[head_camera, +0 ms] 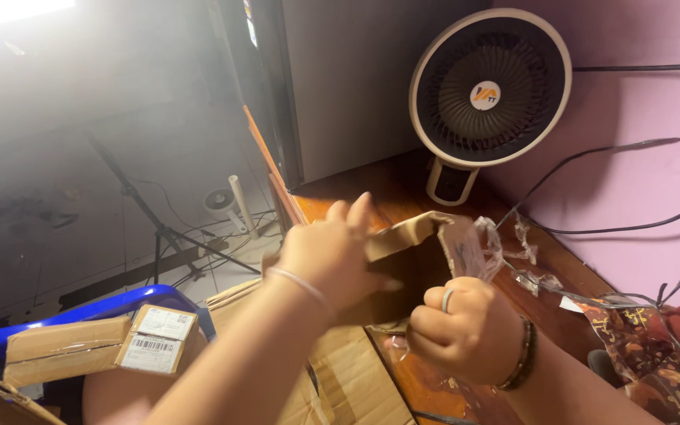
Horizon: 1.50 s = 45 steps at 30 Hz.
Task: The person flattens empty cardboard boxes on a wooden desk, pulling the flaps open and pressing them flat, and uses scissors to cut tape off a small box. They stack the flattened cardboard pieces together on the desk and on a nearby chair.
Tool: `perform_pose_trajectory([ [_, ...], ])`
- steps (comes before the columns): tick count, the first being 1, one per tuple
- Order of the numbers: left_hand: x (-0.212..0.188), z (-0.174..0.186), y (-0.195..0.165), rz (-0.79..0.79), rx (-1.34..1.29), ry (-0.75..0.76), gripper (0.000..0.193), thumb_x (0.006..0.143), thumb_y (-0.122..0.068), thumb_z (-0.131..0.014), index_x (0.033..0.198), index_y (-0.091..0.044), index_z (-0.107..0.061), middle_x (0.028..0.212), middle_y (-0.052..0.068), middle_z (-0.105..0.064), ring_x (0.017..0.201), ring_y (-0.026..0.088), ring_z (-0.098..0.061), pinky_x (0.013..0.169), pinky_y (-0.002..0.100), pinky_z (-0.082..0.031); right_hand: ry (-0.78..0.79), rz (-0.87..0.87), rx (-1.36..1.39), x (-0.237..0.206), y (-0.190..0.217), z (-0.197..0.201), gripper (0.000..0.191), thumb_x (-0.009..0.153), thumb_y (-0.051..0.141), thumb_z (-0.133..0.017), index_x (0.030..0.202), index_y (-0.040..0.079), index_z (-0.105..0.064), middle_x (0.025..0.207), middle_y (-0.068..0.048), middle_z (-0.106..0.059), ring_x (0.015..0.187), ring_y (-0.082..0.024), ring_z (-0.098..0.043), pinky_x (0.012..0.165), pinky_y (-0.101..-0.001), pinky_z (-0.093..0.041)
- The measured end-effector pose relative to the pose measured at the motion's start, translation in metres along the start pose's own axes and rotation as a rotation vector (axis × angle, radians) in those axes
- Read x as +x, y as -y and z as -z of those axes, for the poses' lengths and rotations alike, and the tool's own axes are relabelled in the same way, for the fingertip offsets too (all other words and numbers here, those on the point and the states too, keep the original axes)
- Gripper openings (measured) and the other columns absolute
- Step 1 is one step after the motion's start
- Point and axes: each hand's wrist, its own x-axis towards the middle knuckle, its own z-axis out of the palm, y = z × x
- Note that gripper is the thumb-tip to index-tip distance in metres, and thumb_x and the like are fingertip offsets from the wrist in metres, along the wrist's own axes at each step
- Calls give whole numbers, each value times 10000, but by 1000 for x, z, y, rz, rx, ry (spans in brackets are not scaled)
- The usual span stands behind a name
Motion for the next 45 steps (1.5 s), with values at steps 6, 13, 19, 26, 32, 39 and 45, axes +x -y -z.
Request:
perform_pose_trajectory([
  [6, 2, -33, 11, 131, 225, -238, 135, 1001, -252, -603, 961, -158, -691, 933, 48, -748, 863, 291, -717, 746, 429, -556, -77, -8, 32, 1, 2, -2, 204, 682, 281, -697, 777, 131, -597, 694, 36, -485, 585, -141, -505, 468, -307, -365],
  [13, -14, -31, 51, 148, 105, -662, 73, 926, -137, -612, 980, -120, -658, 953, 67, -728, 809, 322, -696, 668, 440, -549, -503, -651, 29, -55, 1, -33, 98, 1020, 83, -640, 940, 129, -606, 860, -32, -590, 766, -185, -601, 670, -294, -480],
  [19, -34, -24, 68, 149, 108, -719, 58, 983, -106, -622, 1035, -95, -645, 959, 75, -706, 800, 327, -691, 667, 426, -536, -581, -1753, 267, -160, -92, -26, 161, 1090, 240, -600, 1075, 110, -693, 888, -67, -621, 760, -216, -555, 656, -392, -441],
  [26, -41, -38, 70, 143, -146, -761, 90, 1008, -69, -574, 1072, -46, -633, 984, 137, -692, 830, 367, -681, 692, 404, -544, 90, -1910, 114, -248, -142, -7, 258, 906, 136, -702, 1161, 141, -748, 1205, -138, -773, 1084, -248, -714, 963, -389, -543],
  [32, -43, -47, 74, 162, -345, -766, 119, 1051, -89, -545, 1100, -43, -643, 957, 155, -686, 868, 341, -680, 762, 378, -539, 82, -1429, -356, -271, -125, -24, 378, 712, 0, -777, 1065, 133, -799, 1193, -169, -666, 1064, -261, -642, 914, -384, -538],
  [39, -40, -60, 72, 182, -453, -773, 136, 1070, -130, -543, 1090, -34, -637, 910, 121, -671, 803, 269, -649, 738, 348, -529, 1, -1791, 7, -260, -101, -31, 301, 840, 62, -749, 1132, 135, -745, 1235, -133, -641, 851, -314, -700, 687, -450, -594],
  [45, -38, -65, 70, 242, -544, -723, 147, 1069, -137, -542, 1082, -37, -649, 854, 104, -656, 745, 241, -623, 707, 331, -516, -447, -1840, 223, -261, -96, -43, 293, 863, -14, -725, 1150, 33, -694, 1133, -116, -689, 1025, -184, -675, 909, -280, -543],
])
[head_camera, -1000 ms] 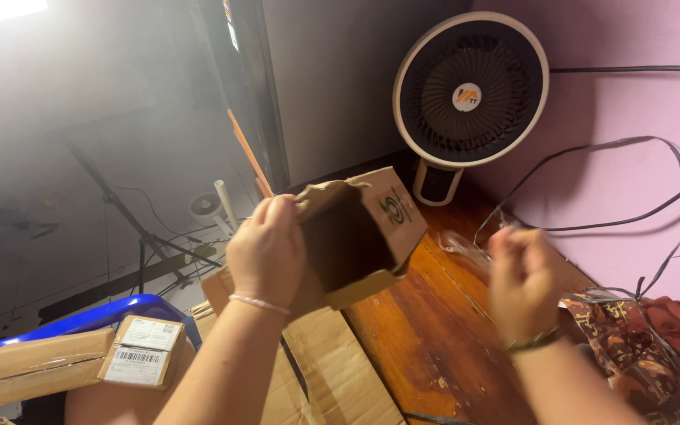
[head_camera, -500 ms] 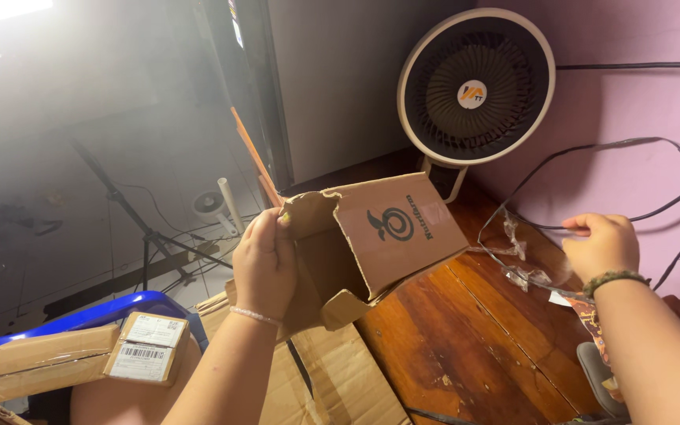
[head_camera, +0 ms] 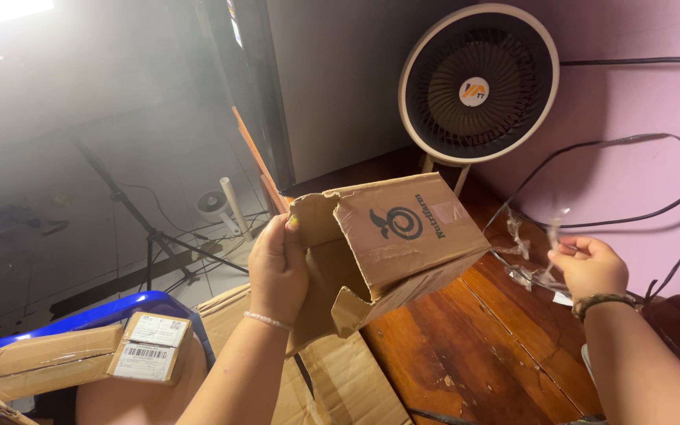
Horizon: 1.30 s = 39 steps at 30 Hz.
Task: The person flattens empty cardboard boxes on a wooden desk, pulling the flaps open and pressing them flat, and uses scissors to cut tape off a small box. They stack the flattened cardboard pieces together on the desk and on a nearby chair.
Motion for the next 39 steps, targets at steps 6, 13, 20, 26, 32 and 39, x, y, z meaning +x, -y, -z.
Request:
perform_pose_trajectory([
  [6, -2, -3, 1, -88, 24, -19, 152, 1075, -143, -544, 1109, -35, -645, 912, 110, -673, 807, 238, -646, 746, 328, -524, 74, -394, 806, 10, -22, -10, 122, 959, -40, -627, 1071, -8, -664, 1098, -86, -688, 1029, -152, -688, 1001, -244, -564],
  [13, -4, -10, 7, -20, -5, -22, 155, 1067, -128, -543, 1117, -34, -655, 895, 98, -676, 794, 211, -637, 746, 316, -521, 286, -220, 419, -7, -64, -42, 303, 1079, 4, -618, 1364, -83, -677, 1202, -186, -710, 945, -142, -609, 860, -273, -480],
  [20, -2, -19, 8, 156, -174, 12, 164, 1078, -125, -520, 1107, -38, -656, 864, 12, -640, 807, 87, -542, 754, 247, -483, 303, -125, -881, -12, -26, -40, 555, 951, 248, -727, 1489, 226, -588, 1458, -131, -640, 1203, -278, -681, 1072, -390, -517],
  [26, 0, -29, 8, 139, -200, 42, 174, 1079, -129, -511, 1107, -35, -656, 864, -14, -631, 808, 74, -540, 755, 235, -479, 258, -182, -807, -36, 71, -29, 790, 932, 285, -694, 1604, 168, -295, 1721, -177, -32, 1209, -357, -608, 987, -411, -539],
  [32, -8, -65, 19, 463, -616, 117, 224, 1103, -159, -477, 1175, -35, -650, 902, -10, -633, 773, 84, -528, 685, 243, -469, 389, -187, -163, -71, 144, -41, 565, 957, 382, -622, 1447, 158, -452, 1490, -115, -304, 1140, -273, -634, 950, -392, -540],
  [39, 19, -93, 38, 954, -884, 291, 523, 1045, -429, -392, 1348, -79, -635, 1283, 120, -687, 1161, 237, -622, 982, 371, -490, 776, -429, 894, -65, 164, -62, 457, 986, 495, -539, 1264, 147, -636, 1220, -44, -622, 1059, -175, -664, 907, -370, -542],
])
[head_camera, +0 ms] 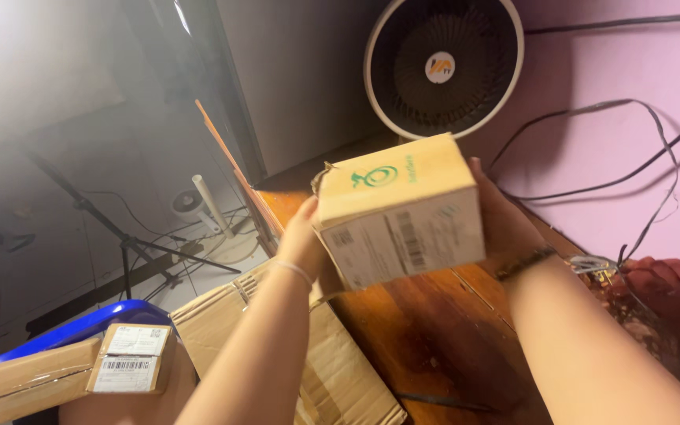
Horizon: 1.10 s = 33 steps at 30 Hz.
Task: The person flattens empty cardboard boxes on a wooden desk, pulling the flaps open and pressing them flat, and uses scissors to cut tape off a small box. They stack the flattened cardboard pieces together on the desk and on a nearby chair.
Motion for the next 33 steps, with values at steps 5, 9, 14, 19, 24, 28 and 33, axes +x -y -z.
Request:
perform_pose_trajectory([
  [5, 1, 22, -37, 272, -157, -80, 790, 899, -731, -278, 1537, -275, -377, 1624, 46, -419, 1449, 290, -410, 1146, 556, -331, -26, 41, -52, 8, -14, -13, 446, 1028, 497, -558, 1239, 123, -676, 1153, -22, -699, 1039, -145, -658, 921, -342, -538],
  [9, 5, 15, -39, 59, -155, -273, 804, 921, -743, -309, 1567, -264, -308, 1632, 67, -415, 1460, 300, -413, 1144, 623, -327, -256, 173, -335, 14, -26, -25, 526, 972, 535, -514, 1211, 114, -718, 1102, -27, -747, 988, -131, -666, 867, -278, -530],
  [14, 6, 8, -46, -100, 253, -99, 712, 884, -636, -418, 1508, -294, -454, 1647, -12, -321, 1445, 338, -385, 1131, 621, -285, -607, 304, -604, 23, -37, -22, 620, 934, 561, -683, 1186, -5, -643, 1047, -92, -674, 943, -174, -618, 827, -304, -496],
  [19, -24, -8, -33, -371, 1218, 96, 741, 814, -646, -726, 1434, -262, -595, 1614, 216, -296, 1477, 480, -210, 1149, 622, -189, -554, 578, -560, 13, -57, -20, 567, 933, 510, -777, 1218, 49, -612, 1103, -25, -695, 997, -119, -652, 888, -279, -539],
  [24, -33, -16, -28, -385, 1122, 269, 687, 932, -614, -581, 1481, -207, -509, 1536, 186, -513, 1432, 423, -441, 1147, 685, -189, -536, 939, -1216, -15, -71, -19, 496, 886, 277, -855, 1205, 53, -548, 1000, -78, -648, 881, -194, -630, 824, -327, -551],
  [28, -48, -16, -4, -170, 1283, 316, 924, 810, -625, -657, 1546, -185, -312, 1479, 216, -473, 1337, 430, -514, 1097, 548, -433, -260, 890, -1557, -30, -97, -28, 563, 732, 164, -831, 1240, 79, -603, 1296, -167, -646, 1215, -331, -599, 1029, -388, -481],
  [33, -66, -19, 24, -385, 1555, 163, 963, 852, -560, -676, 1568, -86, -241, 1571, 242, -322, 1381, 461, -392, 1087, 664, -281, -540, 777, -1605, -86, -94, -6, 412, 805, 234, -833, 1157, 71, -693, 1278, -141, -675, 1196, -338, -626, 994, -397, -475],
])
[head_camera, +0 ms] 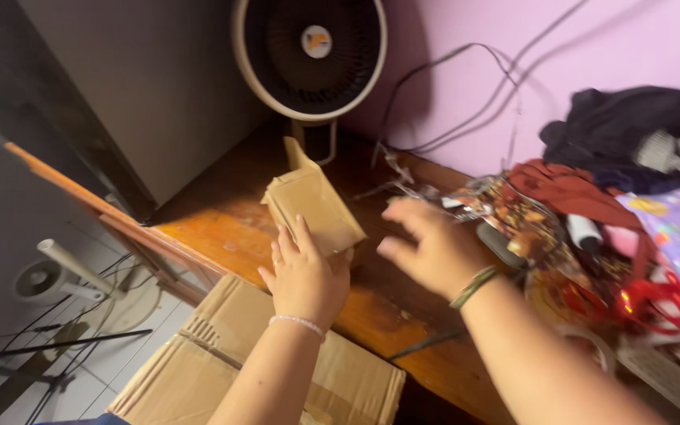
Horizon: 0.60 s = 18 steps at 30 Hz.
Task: The person flattens empty cardboard boxes on a wooden desk, pulling the flaps open and pressing them flat, and uses scissors to cut tape off a small box. They stack the flattened cardboard pieces together on the desk and on a nearby chair.
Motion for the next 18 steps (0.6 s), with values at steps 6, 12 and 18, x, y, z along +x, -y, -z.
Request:
perform_pose_trajectory([
  [6, -1, 4, -41, -175, -42, 2, 877, 858, -588, -670, 1524, -134, -327, 1606, 207, -260, 1468, 434, -271, 1132, 684, -191, -522, -223, -567, -22, -122, 163, 116, 991, 100, -721, 1028, -4, -688, 969, -193, -699, 907, -345, -671, 882, -463, -543],
  [12, 22, 9, -60, -126, -82, 151, 695, 895, -594, -585, 1428, -156, -497, 1529, 96, -435, 1438, 338, -369, 1152, 652, -217, -260, -819, -685, -59, -250, 252, 580, 828, 206, -842, 1094, -229, -565, 1064, -393, -629, 1002, -492, -651, 877, -536, -525],
  [18, 52, 12, -19, -47, 45, 292, 434, 974, -528, -501, 1258, -266, -701, 1383, 19, -632, 1300, 274, -564, 1098, 484, -437, 147, -1027, -633, -31, -294, 237, 513, 857, 195, -813, 1102, -197, -591, 1060, -373, -642, 996, -486, -653, 869, -533, -525],
])
